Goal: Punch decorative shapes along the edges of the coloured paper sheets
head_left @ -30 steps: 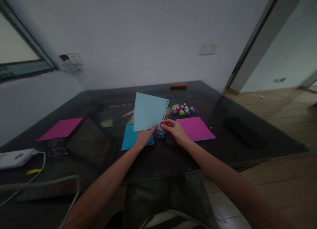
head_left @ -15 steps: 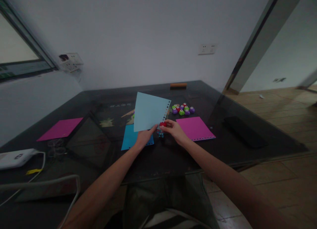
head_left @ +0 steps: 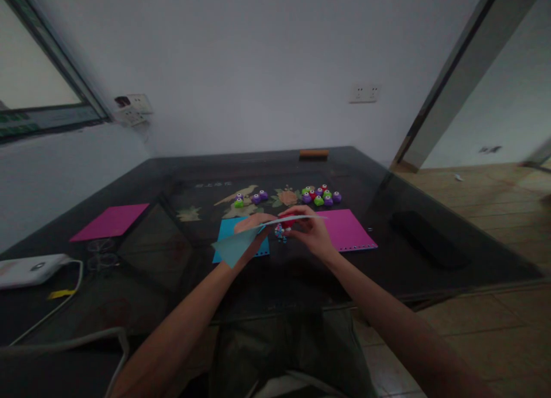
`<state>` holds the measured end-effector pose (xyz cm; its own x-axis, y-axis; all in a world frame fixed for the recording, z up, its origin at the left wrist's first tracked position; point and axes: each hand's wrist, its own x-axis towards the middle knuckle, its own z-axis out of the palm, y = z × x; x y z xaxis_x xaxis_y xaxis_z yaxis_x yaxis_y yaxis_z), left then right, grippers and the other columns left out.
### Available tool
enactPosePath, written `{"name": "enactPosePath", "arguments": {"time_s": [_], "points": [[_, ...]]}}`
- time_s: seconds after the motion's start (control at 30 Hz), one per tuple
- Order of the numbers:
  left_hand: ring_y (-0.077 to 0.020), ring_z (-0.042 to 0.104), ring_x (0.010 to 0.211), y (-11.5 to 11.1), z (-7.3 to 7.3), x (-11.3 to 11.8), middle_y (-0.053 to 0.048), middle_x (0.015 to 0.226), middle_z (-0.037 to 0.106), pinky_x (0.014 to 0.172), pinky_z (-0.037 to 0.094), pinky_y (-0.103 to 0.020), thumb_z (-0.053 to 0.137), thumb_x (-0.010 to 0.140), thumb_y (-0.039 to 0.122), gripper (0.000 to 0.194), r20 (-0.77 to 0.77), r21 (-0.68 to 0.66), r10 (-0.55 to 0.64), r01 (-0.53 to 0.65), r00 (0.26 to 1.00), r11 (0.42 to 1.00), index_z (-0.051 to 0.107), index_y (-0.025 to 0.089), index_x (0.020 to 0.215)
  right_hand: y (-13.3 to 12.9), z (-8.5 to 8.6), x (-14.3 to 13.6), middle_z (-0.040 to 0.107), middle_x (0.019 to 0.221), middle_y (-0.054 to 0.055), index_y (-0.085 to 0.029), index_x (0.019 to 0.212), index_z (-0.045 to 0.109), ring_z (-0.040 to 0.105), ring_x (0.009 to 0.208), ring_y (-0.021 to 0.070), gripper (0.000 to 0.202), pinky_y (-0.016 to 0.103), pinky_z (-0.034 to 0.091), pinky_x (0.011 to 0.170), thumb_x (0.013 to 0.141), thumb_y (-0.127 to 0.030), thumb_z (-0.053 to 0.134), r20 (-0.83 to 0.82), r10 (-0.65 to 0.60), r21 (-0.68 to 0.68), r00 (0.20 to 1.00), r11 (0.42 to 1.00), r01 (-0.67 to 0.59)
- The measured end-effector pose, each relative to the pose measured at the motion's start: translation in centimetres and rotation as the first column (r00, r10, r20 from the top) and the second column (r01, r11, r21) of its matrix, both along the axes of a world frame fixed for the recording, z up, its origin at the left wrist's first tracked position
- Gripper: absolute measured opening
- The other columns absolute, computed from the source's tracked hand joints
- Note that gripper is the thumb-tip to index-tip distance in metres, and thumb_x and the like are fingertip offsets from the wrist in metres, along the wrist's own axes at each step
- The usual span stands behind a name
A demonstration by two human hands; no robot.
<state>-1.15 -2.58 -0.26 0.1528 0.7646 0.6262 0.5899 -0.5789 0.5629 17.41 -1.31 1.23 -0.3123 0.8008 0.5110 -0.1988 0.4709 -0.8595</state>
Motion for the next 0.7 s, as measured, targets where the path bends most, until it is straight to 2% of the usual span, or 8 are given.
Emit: {"name": "enactPosePath", "arguments": {"time_s": [0.07, 0.13, 0.17, 0.3, 0.43, 0.6, 0.7], "points": [[-0.0189, 0.064, 0.086, -1.0, 1.2, -0.3, -0.008, 0.092, 0.070, 0.081, 0.050, -0.031, 0.045, 0.087, 0.040, 0.029, 0.025, 0.187, -0.096, 0.090, 0.995, 0.978, 0.066, 0.020, 0.092, -0.6, 0.3, 0.3, 0.065, 0.100, 0.005, -0.023, 0.097, 0.056, 0.061, 0.096, 0.0186, 0.036, 0.035, 0.049, 0.086, 0.066, -0.028, 0.074, 0.022, -0.024, 0.126, 0.999, 0.992, 0.021], [-0.0194, 0.064, 0.091, -2.0, 2.4, -0.5, -0.009, 0.097, 0.069, 0.081, 0.050, -0.031, 0.042, 0.089, 0.039, 0.032, -0.058, 0.245, -0.243, 0.250, 0.968, 0.937, 0.065, 0.019, 0.100, -1.2, 0.6, 0.6, 0.065, 0.103, 0.007, -0.023, 0.097, 0.056, 0.061, 0.098, 0.0200, 0.029, 0.038, 0.048, 0.087, 0.071, -0.030, 0.069, 0.052, -0.052, 0.235, 0.997, 0.971, 0.039], [-0.0189, 0.064, 0.091, -2.3, 3.0, -0.5, -0.009, 0.099, 0.069, 0.081, 0.050, -0.030, 0.041, 0.090, 0.038, 0.032, -0.099, 0.258, -0.278, 0.294, 0.956, 0.920, 0.064, 0.019, 0.101, -1.4, 0.7, 0.8, 0.065, 0.105, 0.008, -0.023, 0.097, 0.056, 0.061, 0.100, 0.0206, 0.027, 0.039, 0.047, 0.088, 0.074, -0.031, 0.067, 0.066, -0.064, 0.290, 0.996, 0.956, 0.042], [-0.0164, 0.065, 0.088, -3.6, 4.5, -0.1, -0.008, 0.097, 0.069, 0.076, 0.052, -0.028, 0.039, 0.091, 0.033, 0.030, -0.140, 0.341, -0.232, 0.267, 0.963, 0.901, 0.066, 0.019, 0.096, -1.9, 0.9, 1.4, 0.064, 0.111, 0.009, -0.024, 0.103, 0.055, 0.060, 0.104, 0.0211, 0.024, 0.040, 0.048, 0.088, 0.079, -0.027, 0.061, 0.077, -0.083, 0.515, 0.994, 0.857, 0.032], [-0.0165, 0.064, 0.091, -4.5, 5.2, 0.3, -0.008, 0.100, 0.068, 0.077, 0.052, -0.029, 0.042, 0.090, 0.028, 0.026, -0.148, 0.368, -0.231, 0.270, 0.962, 0.890, 0.065, 0.021, 0.099, -2.0, 0.9, 1.6, 0.064, 0.112, 0.008, -0.024, 0.104, 0.054, 0.060, 0.104, 0.0213, 0.026, 0.040, 0.050, 0.086, 0.079, -0.024, 0.061, 0.083, -0.166, 0.625, 0.983, 0.777, 0.078], [-0.0162, 0.064, 0.092, -4.7, 5.1, 0.5, -0.007, 0.100, 0.068, 0.078, 0.051, -0.028, 0.043, 0.090, 0.024, 0.024, -0.144, 0.405, -0.260, 0.296, 0.955, 0.865, 0.065, 0.021, 0.100, -1.9, 1.1, 1.6, 0.064, 0.113, 0.007, -0.026, 0.103, 0.052, 0.060, 0.104, 0.0200, 0.028, 0.039, 0.052, 0.083, 0.078, -0.021, 0.062, 0.072, -0.216, 0.739, 0.974, 0.667, 0.094], [-0.0158, 0.063, 0.092, -4.5, 4.7, 0.4, -0.005, 0.101, 0.067, 0.079, 0.051, -0.028, 0.044, 0.090, 0.024, 0.023, -0.145, 0.407, -0.247, 0.285, 0.958, 0.868, 0.065, 0.022, 0.100, -1.8, 1.1, 1.6, 0.063, 0.114, 0.007, -0.026, 0.102, 0.053, 0.061, 0.102, 0.0196, 0.025, 0.039, 0.052, 0.083, 0.079, -0.020, 0.059, 0.057, -0.243, 0.772, 0.968, 0.625, 0.111]]}}
